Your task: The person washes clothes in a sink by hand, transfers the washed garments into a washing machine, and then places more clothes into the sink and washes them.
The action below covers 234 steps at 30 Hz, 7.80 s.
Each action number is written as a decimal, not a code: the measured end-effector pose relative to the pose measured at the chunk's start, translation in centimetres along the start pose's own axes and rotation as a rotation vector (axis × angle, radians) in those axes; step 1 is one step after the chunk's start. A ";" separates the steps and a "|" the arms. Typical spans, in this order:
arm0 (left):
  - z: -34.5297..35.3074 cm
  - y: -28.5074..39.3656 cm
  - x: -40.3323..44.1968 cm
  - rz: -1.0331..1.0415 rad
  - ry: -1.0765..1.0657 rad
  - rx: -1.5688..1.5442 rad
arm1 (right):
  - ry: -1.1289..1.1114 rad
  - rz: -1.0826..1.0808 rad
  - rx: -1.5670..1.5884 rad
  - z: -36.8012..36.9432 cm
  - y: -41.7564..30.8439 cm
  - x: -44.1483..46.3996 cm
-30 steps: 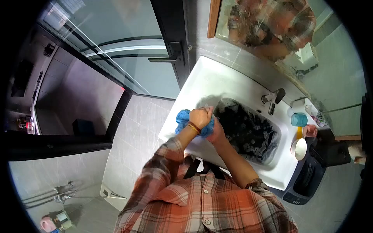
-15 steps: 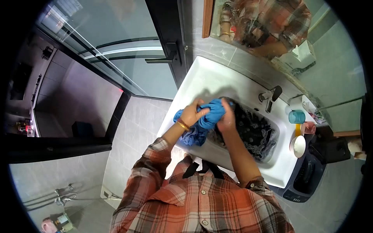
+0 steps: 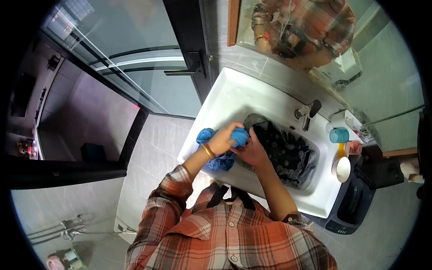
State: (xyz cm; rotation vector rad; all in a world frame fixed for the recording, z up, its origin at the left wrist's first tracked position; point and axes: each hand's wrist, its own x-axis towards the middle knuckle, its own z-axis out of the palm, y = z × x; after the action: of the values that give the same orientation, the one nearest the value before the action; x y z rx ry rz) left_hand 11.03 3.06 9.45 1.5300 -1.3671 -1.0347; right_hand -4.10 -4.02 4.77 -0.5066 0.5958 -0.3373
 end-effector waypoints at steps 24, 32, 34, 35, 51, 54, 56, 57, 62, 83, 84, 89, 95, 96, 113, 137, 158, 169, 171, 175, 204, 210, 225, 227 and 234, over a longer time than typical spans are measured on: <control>0.9 0.4 0.8 0.257 0.345 0.441 | 0.231 0.009 0.336 3.8 -0.9 0.1; -4.2 3.4 0.7 0.187 0.375 0.334 | -0.069 -0.090 0.150 3.8 -4.5 -1.6; -5.1 6.7 0.9 0.187 0.550 0.128 | -0.051 0.199 0.170 5.0 -3.1 -2.4; -4.8 7.9 1.0 0.221 0.559 0.108 | -0.037 0.343 0.179 5.6 -2.3 -2.6; 0.6 2.5 3.7 0.274 0.599 0.507 | 0.069 -0.120 0.284 5.9 0.2 2.7; 3.9 4.8 1.4 0.288 0.618 0.486 | -0.110 -0.186 0.302 3.2 -0.9 3.3; 5.0 2.9 1.9 0.255 0.639 0.377 | -0.235 -0.245 0.314 2.6 -1.0 2.6; 3.6 2.9 2.7 0.153 0.667 0.316 | -0.194 -0.263 0.299 3.4 -1.4 1.9; -1.4 3.3 2.1 0.209 0.544 0.291 | -0.005 -0.230 0.240 4.8 -4.0 1.0; 9.1 6.4 1.2 0.433 0.529 0.447 | -0.688 -0.250 0.504 -1.6 -2.0 1.7; 9.4 2.1 3.5 0.179 0.497 0.498 | -0.647 -0.164 0.583 -2.6 -1.4 2.0; 5.1 1.2 3.5 -0.133 0.445 0.605 | 0.164 -0.184 0.350 0.1 -1.7 -0.5; 7.4 4.2 0.3 -0.046 0.313 0.352 | 0.072 -0.329 0.293 -2.1 -3.0 -1.0; 7.8 3.7 0.2 0.070 0.327 0.400 | 0.241 -0.377 0.289 -1.9 -2.5 -1.5; 10.8 8.5 -3.6 0.555 0.096 0.311 | 0.205 -0.625 -0.099 -3.4 0.8 -5.7; 24.2 -1.2 8.5 -0.249 0.237 0.964 | 0.788 -0.230 -0.613 -23.4 -9.5 -16.6; 31.5 6.2 8.8 -0.003 0.041 0.192 | 0.249 -0.208 0.050 -24.7 -8.0 -11.4; 25.8 -4.8 11.3 -0.332 0.300 0.624 | 0.411 -0.073 -0.187 -20.1 -8.7 -10.4; 22.9 -3.7 10.4 -0.565 0.296 0.605 | 0.384 -0.176 -0.444 -17.6 -12.5 -12.3; 21.8 -4.4 8.8 -0.471 0.336 0.677 | 0.638 -0.135 -0.825 -23.9 -11.7 -9.9; 28.4 1.3 11.7 -0.144 0.351 0.430 | 0.259 0.008 0.256 -20.4 -4.9 -9.2; 27.6 -0.1 12.5 -0.317 0.369 0.358 | 0.013 0.200 0.429 -22.1 -9.9 -10.9; 26.5 -9.9 9.6 -0.376 -0.152 0.822 | 0.665 0.126 -1.314 -27.3 -2.4 -6.4; 28.4 -14.2 9.8 -0.382 -0.074 0.805 | 0.594 0.109 -1.691 -29.6 -1.9 -5.5; 23.0 -10.1 8.0 -0.413 0.052 -0.263 | 0.449 -0.164 0.045 -23.7 -9.6 -11.0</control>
State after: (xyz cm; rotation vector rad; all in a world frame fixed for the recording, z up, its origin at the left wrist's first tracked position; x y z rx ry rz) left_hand -6.85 -5.37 -8.06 1.6586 -0.8533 -1.3548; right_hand -28.53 -15.49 -2.03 -0.4384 0.9814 -0.6274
